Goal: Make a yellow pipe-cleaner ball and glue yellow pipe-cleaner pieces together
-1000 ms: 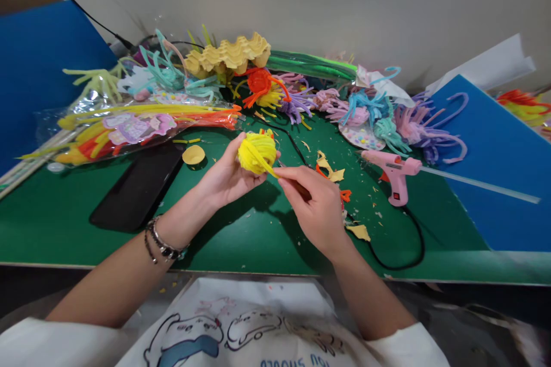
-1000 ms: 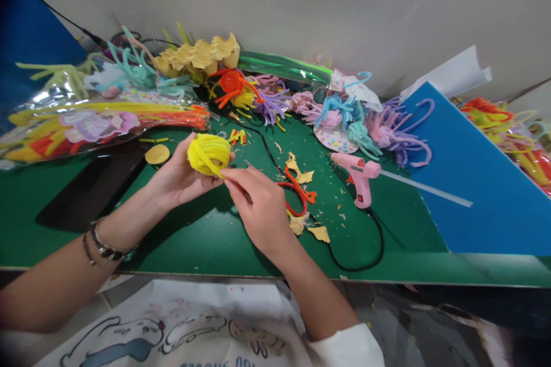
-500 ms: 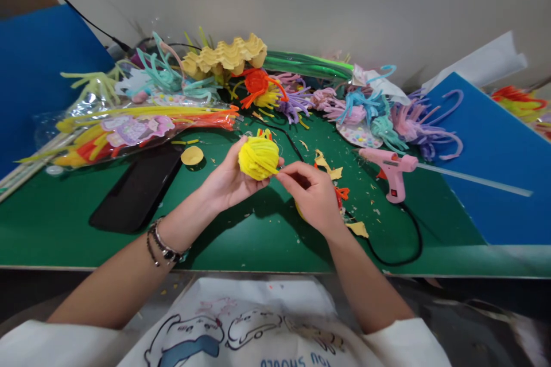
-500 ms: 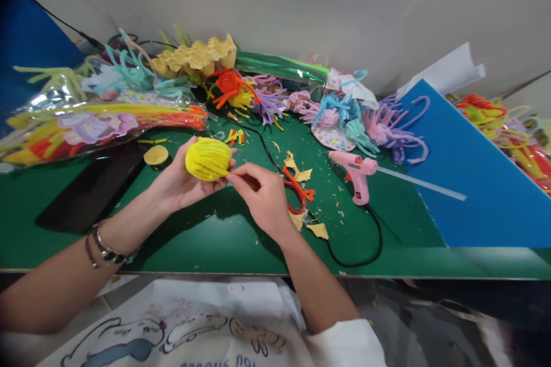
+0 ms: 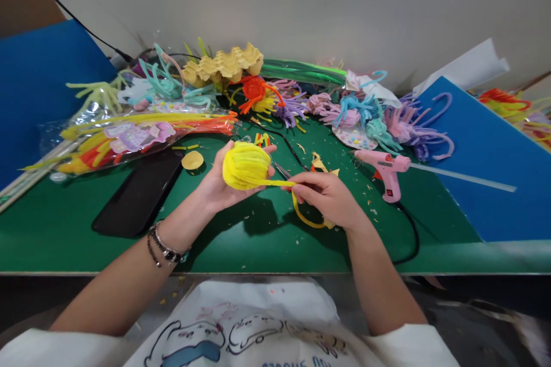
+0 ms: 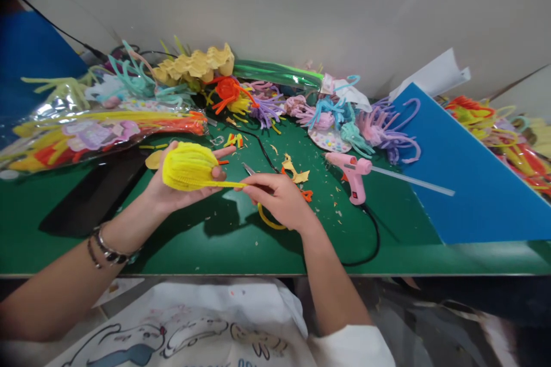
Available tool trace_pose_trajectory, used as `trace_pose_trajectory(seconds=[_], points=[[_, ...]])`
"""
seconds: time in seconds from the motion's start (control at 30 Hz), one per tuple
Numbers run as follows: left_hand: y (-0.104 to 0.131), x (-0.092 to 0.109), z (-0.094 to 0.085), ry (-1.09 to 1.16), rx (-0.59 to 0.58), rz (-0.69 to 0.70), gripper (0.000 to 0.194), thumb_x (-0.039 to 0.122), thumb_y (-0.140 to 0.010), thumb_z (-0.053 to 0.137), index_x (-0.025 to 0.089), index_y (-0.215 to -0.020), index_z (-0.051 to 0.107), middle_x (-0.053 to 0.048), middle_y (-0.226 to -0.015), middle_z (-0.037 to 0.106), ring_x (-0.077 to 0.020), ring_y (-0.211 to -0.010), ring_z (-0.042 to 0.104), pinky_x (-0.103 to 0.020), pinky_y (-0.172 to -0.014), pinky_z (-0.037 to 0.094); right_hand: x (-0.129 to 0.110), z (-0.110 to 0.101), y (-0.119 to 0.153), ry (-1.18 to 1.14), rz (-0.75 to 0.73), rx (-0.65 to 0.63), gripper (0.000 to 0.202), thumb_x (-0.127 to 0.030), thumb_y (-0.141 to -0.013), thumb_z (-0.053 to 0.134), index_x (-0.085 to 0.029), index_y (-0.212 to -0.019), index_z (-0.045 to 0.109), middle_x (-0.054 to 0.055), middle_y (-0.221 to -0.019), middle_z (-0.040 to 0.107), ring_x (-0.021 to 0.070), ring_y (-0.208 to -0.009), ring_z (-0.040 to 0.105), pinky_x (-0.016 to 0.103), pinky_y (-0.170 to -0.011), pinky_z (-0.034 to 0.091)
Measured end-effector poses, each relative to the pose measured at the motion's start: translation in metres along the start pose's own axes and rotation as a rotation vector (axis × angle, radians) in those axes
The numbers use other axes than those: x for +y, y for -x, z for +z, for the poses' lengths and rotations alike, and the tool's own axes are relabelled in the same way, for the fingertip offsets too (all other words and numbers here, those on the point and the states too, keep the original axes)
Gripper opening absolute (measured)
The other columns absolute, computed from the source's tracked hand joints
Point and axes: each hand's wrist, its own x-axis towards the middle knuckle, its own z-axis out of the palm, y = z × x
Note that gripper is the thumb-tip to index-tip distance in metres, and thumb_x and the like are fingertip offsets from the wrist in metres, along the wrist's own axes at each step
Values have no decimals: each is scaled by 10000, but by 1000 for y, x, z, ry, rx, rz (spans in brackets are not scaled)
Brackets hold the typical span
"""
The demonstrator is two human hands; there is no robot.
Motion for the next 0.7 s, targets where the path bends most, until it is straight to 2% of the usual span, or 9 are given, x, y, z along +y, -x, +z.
trace_pose_trajectory(seconds=[0.13, 0.27, 0.37, 0.43, 0.53, 0.7], points=[[-1, -4, -2, -70, -126, -19, 821, 600, -599, 544, 71, -1214, 422, -31, -607, 614, -161, -594, 574, -264, -609, 425, -1, -12, 2, 150, -48, 26, 168, -249, -770, 508, -178, -764, 659, 0, -664, 636, 94, -568, 536, 187, -503, 398], [-2, -11, -8, -95, -236, -50, 897, 555, -542, 645, 87, -1258, 377, -82, -724, 664, -195, -664, 612, -273, -618, 440, 0, -21, 2, 286, -74, 39, 168, -243, -784, 510, -180, -789, 666, 22, -778, 674, 120, -680, 585, 200, -582, 421], [-1, -15, -9, -149, -271, -97, 862, 496, -545, 694, 127, -1257, 377, -117, -850, 669, -231, -775, 629, -300, -682, 457, 3, -26, 0, 388, -79, 57, 172, -268, -787, 517, -183, -804, 666, 28, -778, 677, 125, -647, 583, 204, -560, 409], [1, -16, -8, -202, -302, -109, 816, 462, -564, 703, 154, -1250, 384, -112, -851, 667, -263, -835, 626, -327, -713, 461, 6, -29, -2, 443, -91, 53, 166, -271, -781, 528, -187, -827, 664, 24, -752, 676, 119, -601, 572, 204, -541, 397], [4, -15, -7, -253, -359, -99, 798, 454, -585, 691, 179, -1260, 366, -95, -810, 659, -271, -802, 632, -355, -706, 469, 10, -31, -5, 483, -114, 42, 161, -254, -782, 527, -187, -840, 661, 22, -744, 674, 120, -603, 574, 205, -551, 398], [4, -10, -8, -362, -341, -62, 820, 464, -573, 694, 195, -1268, 353, -87, -823, 634, -255, -777, 623, -305, -644, 473, 16, -34, -6, 462, -152, 41, 198, -250, -809, 483, -194, -766, 668, 27, -753, 675, 139, -684, 599, 224, -614, 426]])
